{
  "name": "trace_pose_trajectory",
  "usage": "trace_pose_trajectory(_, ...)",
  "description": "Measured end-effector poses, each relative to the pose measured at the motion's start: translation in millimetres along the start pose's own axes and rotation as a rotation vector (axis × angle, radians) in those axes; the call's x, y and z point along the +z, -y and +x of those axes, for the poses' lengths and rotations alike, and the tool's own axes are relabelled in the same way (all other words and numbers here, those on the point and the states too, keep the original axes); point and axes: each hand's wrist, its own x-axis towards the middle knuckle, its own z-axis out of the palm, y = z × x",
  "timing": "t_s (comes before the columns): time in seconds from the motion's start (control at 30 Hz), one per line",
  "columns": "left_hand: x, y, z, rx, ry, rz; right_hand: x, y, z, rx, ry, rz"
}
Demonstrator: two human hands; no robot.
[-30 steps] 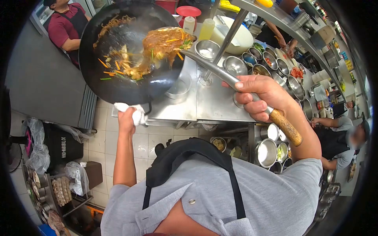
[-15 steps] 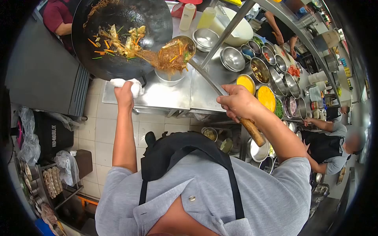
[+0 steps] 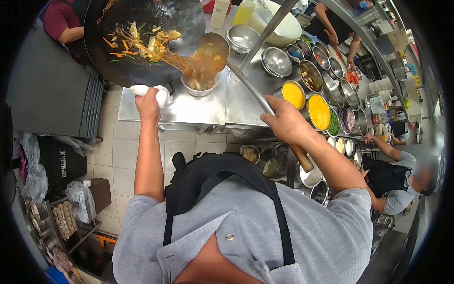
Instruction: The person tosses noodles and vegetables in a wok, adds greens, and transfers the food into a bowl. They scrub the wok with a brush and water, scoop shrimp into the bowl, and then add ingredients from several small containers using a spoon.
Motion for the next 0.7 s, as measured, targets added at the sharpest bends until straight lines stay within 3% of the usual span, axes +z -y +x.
trace_pose_trajectory(0.33, -18, 14, 10, -0.053, 0.049, 0.018, 5, 4, -23, -0.067, -0.172, -0.115)
trace_pose_trajectory(0.4, -30, 29, 19, 0.033, 0.051, 0.096, 4, 5, -29, -0.045, -0.154, -0.189)
trace_pose_trajectory(0.47, -19, 15, 11, -0.016, 0.071, 0.062, 14, -7, -32, -0.137, -0.248, -0.377)
trace_pose_trajectory(0.53, -21, 21, 16, -0.085, 0.092, 0.050, 25, -15, -31, -0.201, -0.308, -0.343)
trace_pose_trajectory(0.7, -33, 37, 33, -0.134, 0.110, 0.105, 45, -16, -19, -0.115, -0.215, -0.165)
